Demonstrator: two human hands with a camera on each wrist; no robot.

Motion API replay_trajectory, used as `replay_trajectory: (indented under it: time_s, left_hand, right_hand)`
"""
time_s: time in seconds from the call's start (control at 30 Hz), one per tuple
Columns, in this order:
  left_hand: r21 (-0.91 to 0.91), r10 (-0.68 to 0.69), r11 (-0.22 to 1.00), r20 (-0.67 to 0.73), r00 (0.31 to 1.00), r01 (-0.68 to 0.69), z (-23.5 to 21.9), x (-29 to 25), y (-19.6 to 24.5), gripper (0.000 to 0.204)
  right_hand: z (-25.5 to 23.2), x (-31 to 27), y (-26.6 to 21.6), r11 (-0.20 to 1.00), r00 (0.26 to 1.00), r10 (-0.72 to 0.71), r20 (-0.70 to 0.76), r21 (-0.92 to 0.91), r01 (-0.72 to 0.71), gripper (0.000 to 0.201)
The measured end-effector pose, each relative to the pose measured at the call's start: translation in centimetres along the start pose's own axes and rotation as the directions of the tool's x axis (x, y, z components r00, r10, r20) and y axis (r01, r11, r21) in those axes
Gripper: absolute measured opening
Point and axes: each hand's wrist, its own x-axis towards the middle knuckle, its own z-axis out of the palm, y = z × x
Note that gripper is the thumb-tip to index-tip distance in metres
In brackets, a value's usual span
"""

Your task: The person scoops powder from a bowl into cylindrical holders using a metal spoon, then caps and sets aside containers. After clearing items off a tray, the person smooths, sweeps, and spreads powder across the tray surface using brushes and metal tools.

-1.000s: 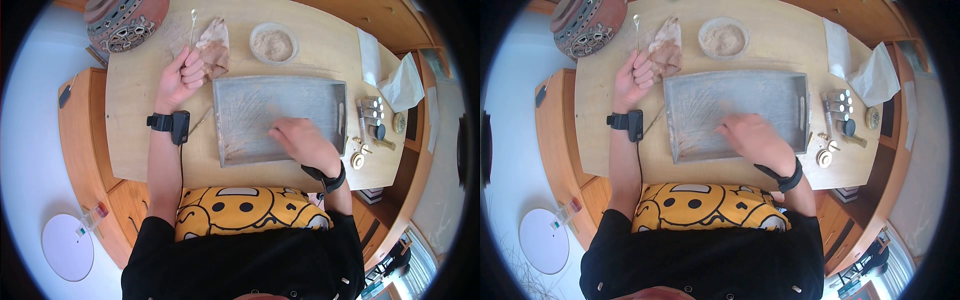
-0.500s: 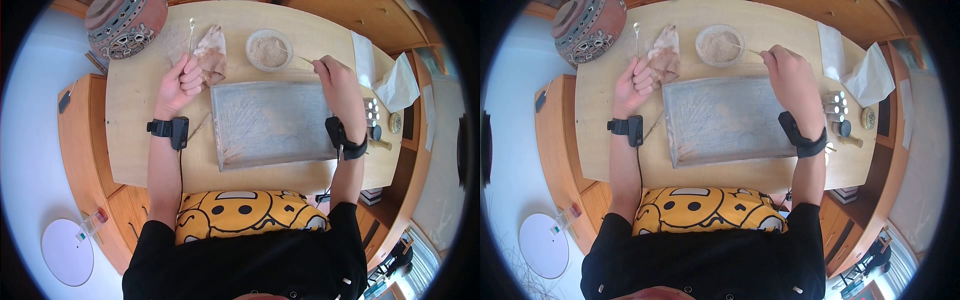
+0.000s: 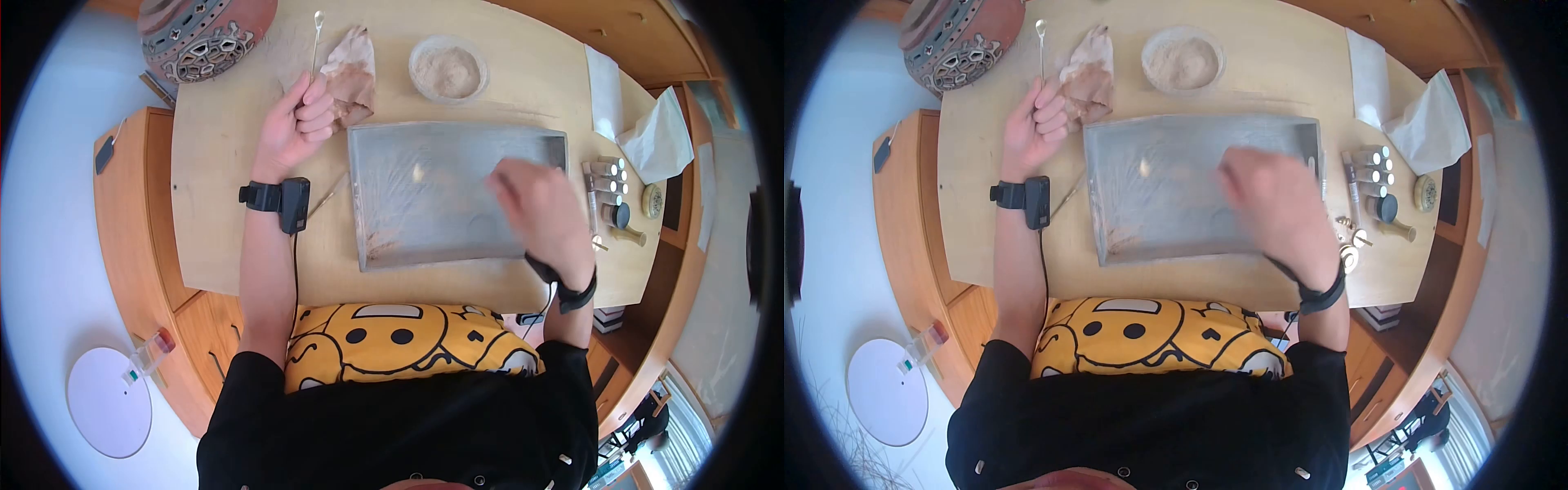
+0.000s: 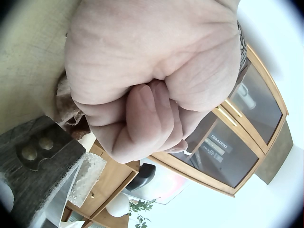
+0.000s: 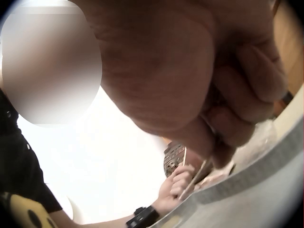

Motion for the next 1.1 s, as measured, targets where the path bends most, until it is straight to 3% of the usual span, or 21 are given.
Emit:
replay_trajectory:
  time_s: [0.07, 0.17, 0.3, 0.6, 0.77, 1.1]
  left_hand:
    - [0.017, 0.000, 1.000, -0.007, 1.000, 0.000, 0.0, 0.0, 0.1, 0.035]
    - [0.036, 0.006, 0.999, -0.019, 1.000, -0.005, 0.2, 0.0, 0.1, 0.035]
    - [0.061, 0.011, 0.998, 0.001, 1.000, -0.011, 0.2, 0.1, 0.0, 0.034]
    - [0.068, 0.006, 0.998, -0.019, 1.000, -0.005, 0.1, 0.0, 0.1, 0.034]
    - [0.073, 0.011, 0.997, -0.036, 0.999, -0.008, 0.3, 0.0, 0.1, 0.035]
    - [0.088, 0.005, 0.996, -0.009, 1.000, -0.005, 0.0, 0.1, 0.1, 0.035]
  right_hand:
    - [1.1, -0.8, -0.6, 0.997, 0.977, -0.076, 0.199, -0.015, 0.081, 0.015]
    - [4.3, -2.2, -1.1, 0.988, 0.936, -0.146, 0.321, 0.007, 0.152, 0.015]
    - [6.0, -2.9, -1.8, 0.980, 0.930, -0.178, 0.320, -0.026, 0.196, 0.017]
    - [7.6, -3.6, -2.4, 0.964, 0.913, -0.262, 0.313, 0.119, 0.236, 0.021]
    - [7.5, -3.3, -2.1, 0.971, 0.900, -0.219, 0.377, 0.175, 0.163, 0.022]
    - [6.3, -2.7, -1.2, 0.963, 0.917, -0.171, 0.361, 0.259, 0.078, 0.018]
